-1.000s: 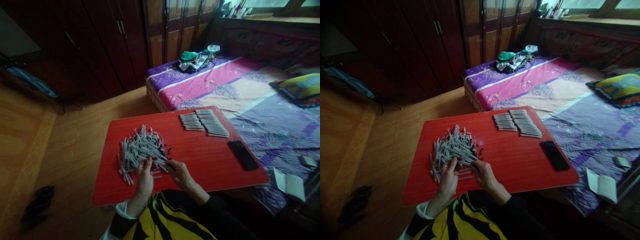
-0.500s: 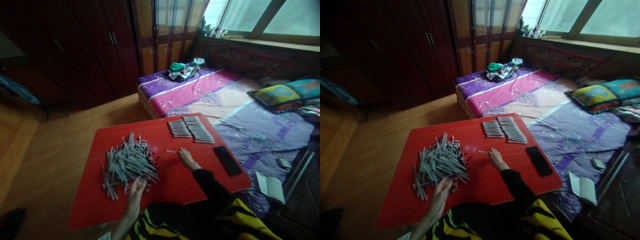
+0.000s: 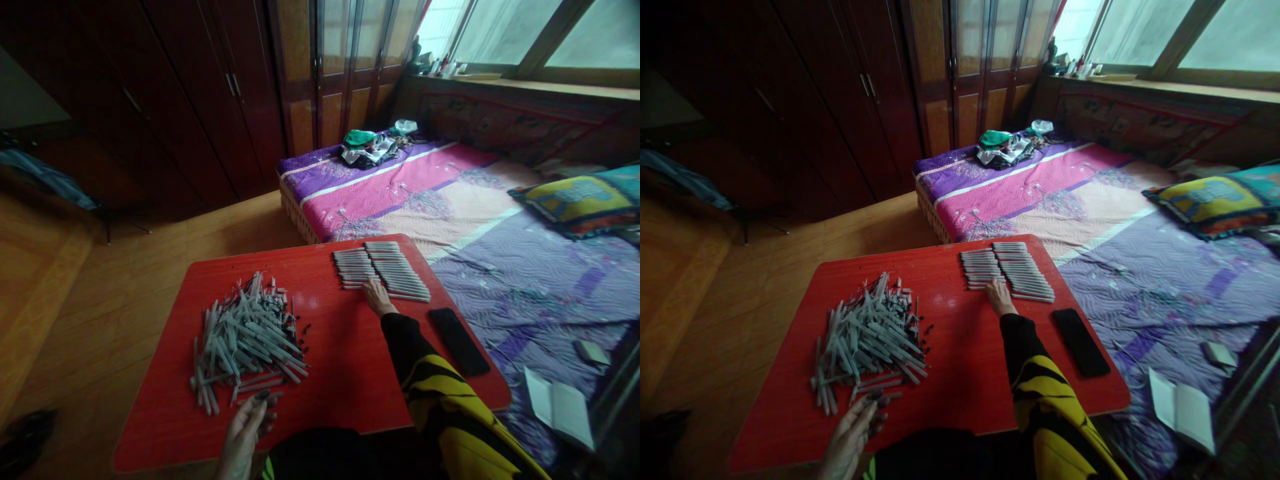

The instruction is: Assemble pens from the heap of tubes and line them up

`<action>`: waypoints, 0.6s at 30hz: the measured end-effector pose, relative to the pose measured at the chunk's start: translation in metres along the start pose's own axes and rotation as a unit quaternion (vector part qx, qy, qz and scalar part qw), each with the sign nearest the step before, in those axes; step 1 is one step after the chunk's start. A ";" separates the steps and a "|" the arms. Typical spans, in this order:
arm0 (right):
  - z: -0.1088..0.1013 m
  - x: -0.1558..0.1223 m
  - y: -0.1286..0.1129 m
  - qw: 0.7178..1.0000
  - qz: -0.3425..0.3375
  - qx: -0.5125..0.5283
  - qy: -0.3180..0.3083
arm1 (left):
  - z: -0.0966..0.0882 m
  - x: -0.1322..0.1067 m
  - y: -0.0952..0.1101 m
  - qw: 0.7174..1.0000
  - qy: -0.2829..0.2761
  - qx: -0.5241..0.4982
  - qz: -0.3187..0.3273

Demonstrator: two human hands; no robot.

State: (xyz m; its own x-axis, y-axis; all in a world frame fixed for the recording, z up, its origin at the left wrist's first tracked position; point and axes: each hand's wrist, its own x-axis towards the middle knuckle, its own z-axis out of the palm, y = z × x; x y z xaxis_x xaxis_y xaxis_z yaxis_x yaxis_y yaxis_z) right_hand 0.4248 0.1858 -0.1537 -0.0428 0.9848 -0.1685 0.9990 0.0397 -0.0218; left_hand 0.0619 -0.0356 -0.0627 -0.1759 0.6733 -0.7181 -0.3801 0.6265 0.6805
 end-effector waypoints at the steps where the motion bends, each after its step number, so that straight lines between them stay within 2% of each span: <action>1: 0.001 0.002 -0.001 1.000 0.002 0.001 0.002 | 0.001 -0.001 -0.001 1.000 0.002 0.002 -0.002; 6: 0.005 0.007 -0.004 1.000 0.024 0.002 0.016 | 0.009 -0.004 -0.004 1.000 -0.001 0.016 -0.007; 10: 0.010 -0.006 0.003 0.997 0.069 -0.003 0.037 | 0.011 -0.004 -0.003 1.000 -0.005 0.011 -0.016; 15: 0.020 -0.041 0.032 0.991 0.124 -0.018 0.051 | 0.009 -0.004 -0.001 1.000 0.005 -0.011 -0.025; 18: 0.023 -0.050 0.054 0.988 0.139 -0.026 0.056 | 0.009 -0.003 -0.004 1.000 0.003 -0.009 -0.025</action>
State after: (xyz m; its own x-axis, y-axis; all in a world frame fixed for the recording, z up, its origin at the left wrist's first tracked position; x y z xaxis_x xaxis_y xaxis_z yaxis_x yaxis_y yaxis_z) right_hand 0.4806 0.1350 -0.1693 0.2328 0.9712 -0.0515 0.9713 -0.2296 0.0617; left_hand 0.0724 -0.0363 -0.0617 -0.1610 0.6391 -0.7521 -0.4040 0.6526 0.6410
